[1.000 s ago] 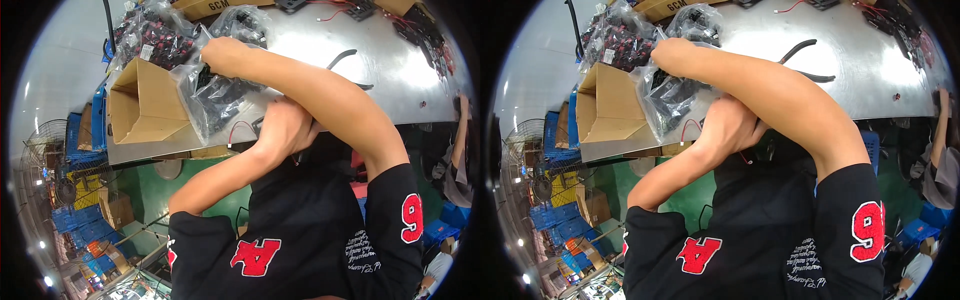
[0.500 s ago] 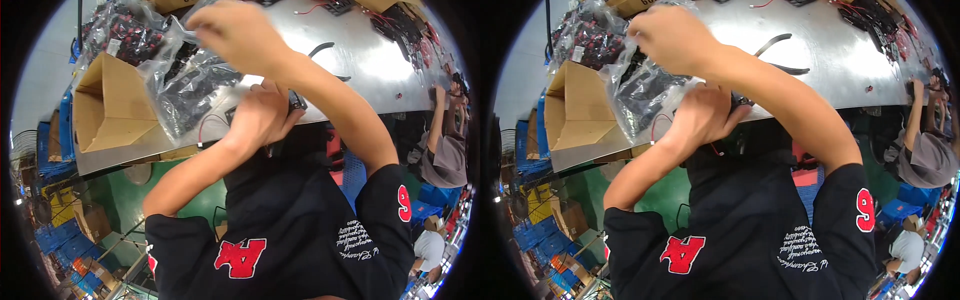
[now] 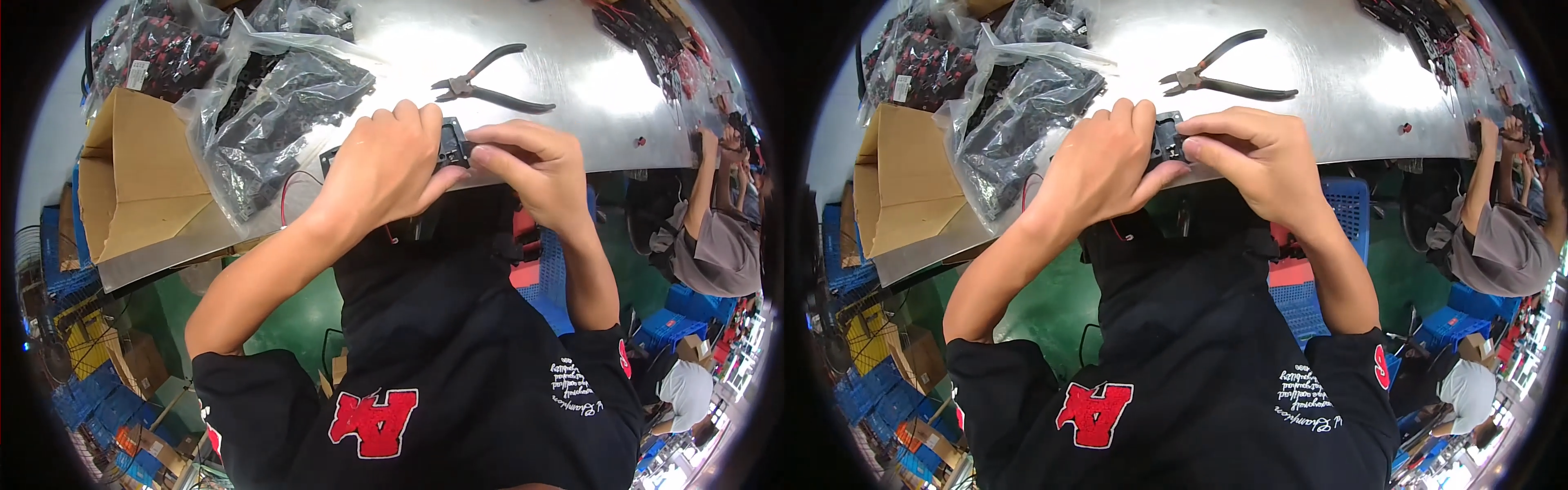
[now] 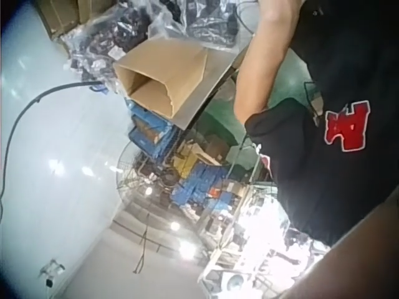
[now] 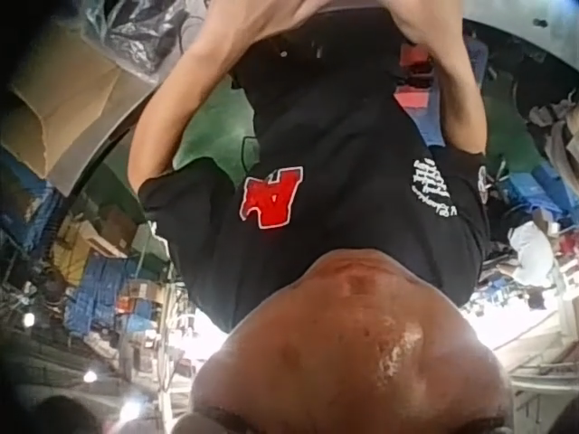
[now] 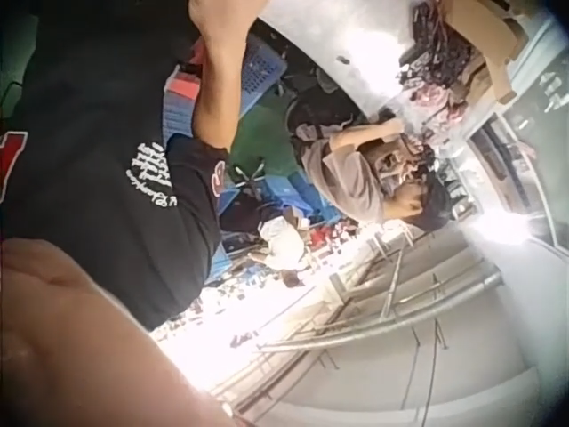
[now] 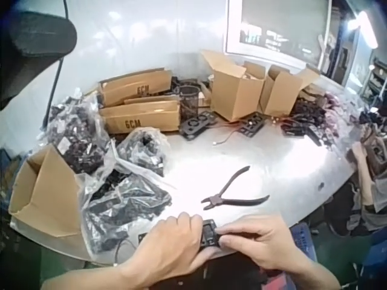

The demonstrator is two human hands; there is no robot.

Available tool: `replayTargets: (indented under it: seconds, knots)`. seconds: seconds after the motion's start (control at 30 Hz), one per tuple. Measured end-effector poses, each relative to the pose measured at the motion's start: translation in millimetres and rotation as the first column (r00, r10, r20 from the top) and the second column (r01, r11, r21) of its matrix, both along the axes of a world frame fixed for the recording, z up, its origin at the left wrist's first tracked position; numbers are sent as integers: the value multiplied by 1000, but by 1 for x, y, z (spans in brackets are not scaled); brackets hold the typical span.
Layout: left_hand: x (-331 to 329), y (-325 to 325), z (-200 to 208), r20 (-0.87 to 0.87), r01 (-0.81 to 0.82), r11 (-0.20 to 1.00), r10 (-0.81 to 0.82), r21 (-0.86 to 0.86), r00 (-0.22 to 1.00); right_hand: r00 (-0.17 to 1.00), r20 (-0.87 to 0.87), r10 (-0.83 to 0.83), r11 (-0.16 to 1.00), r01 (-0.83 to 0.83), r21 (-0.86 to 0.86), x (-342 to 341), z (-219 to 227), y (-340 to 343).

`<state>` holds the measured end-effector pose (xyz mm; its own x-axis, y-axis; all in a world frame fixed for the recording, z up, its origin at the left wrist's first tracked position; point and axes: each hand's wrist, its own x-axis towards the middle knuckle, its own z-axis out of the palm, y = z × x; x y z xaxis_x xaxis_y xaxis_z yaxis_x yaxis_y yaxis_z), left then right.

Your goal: Assembling small black electronic components by fitting wires and using pliers at an industrial workbench.

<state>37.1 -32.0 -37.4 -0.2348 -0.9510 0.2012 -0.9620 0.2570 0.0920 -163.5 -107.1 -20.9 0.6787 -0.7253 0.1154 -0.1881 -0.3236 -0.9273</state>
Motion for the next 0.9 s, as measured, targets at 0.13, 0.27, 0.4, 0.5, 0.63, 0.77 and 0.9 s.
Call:
replayTargets:
  seconds: [0.13, 0.27, 0.4, 0.5, 0.63, 0.77, 0.9]
  knots:
    - [-1, 0, 1, 9, -4, 1000, 4, 3, 1000, 998, -45, 37, 989, -43, -140, 2, -13, -2]
    - [-2, 0, 3, 36, 3, 1000, -3, -8, 999, 997, -58, 51, 935, -68, -349, 3, -21, -1]
    - [-2, 0, 3, 78, 1, 1000, 0, -13, 997, 995, -91, 43, 846, -85, -526, 4, -23, -1]
    - [-5, 0, 12, 68, -27, 992, 19, 122, 997, 976, -184, 116, 757, -206, -620, 4, -9, -6]
    - [-3, -2, 10, 52, -26, 992, 20, 122, 998, 929, -292, 225, 680, -365, -636, 11, 6, -14]
    - [0, 0, 4, 100, 11, 1000, -13, 12, 995, 875, -462, 144, 616, -444, -650, 10, 14, 1]
    - [-3, 2, 8, 54, -68, 982, 59, 178, 997, 903, -429, 39, 722, -322, -613, 0, 6, 23]
